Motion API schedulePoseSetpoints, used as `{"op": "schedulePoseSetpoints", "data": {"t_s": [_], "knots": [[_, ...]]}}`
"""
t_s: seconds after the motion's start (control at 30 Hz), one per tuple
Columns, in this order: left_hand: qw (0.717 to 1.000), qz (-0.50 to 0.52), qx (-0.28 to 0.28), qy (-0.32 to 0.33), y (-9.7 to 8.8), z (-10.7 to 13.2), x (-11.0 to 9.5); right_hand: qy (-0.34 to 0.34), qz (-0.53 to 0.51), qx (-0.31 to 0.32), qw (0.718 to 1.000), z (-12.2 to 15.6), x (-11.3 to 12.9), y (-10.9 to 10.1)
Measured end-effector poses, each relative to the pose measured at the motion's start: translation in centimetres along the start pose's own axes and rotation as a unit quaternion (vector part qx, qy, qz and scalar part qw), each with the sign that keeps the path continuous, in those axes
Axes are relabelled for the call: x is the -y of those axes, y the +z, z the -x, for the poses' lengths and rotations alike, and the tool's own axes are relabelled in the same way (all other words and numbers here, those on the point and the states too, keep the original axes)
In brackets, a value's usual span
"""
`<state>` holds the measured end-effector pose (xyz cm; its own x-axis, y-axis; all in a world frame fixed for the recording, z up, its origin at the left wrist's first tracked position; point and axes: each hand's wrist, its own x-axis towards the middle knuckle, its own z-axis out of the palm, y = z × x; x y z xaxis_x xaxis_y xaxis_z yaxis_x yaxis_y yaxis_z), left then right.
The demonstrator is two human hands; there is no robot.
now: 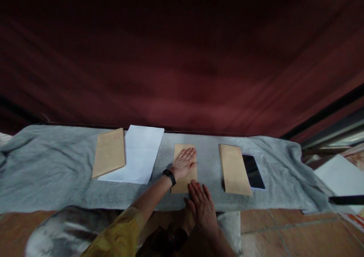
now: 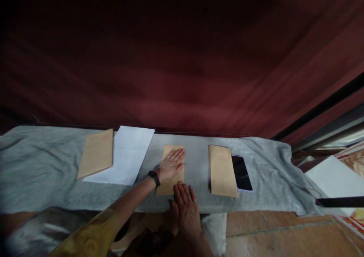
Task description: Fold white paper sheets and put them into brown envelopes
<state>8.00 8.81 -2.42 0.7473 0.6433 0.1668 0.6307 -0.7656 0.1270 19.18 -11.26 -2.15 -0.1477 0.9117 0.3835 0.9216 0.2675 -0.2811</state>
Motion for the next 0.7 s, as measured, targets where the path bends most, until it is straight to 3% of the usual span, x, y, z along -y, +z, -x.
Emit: {"op": "schedulePoseSetpoints", "data": {"t_s": [0.33, 0.7], "knots": [[0.997, 0.062, 0.022, 0.049, -1.6, 4.4, -2.1, -0.010, -0.007, 0.040, 0.999, 0.7, -0.8, 0.5], [0.994, 0.078, 0.024, 0.077, -3.4, 9.0, -4.2, 0.008, -0.118, 0.004, 0.993, 1.6, -1.5, 0.7]]}}
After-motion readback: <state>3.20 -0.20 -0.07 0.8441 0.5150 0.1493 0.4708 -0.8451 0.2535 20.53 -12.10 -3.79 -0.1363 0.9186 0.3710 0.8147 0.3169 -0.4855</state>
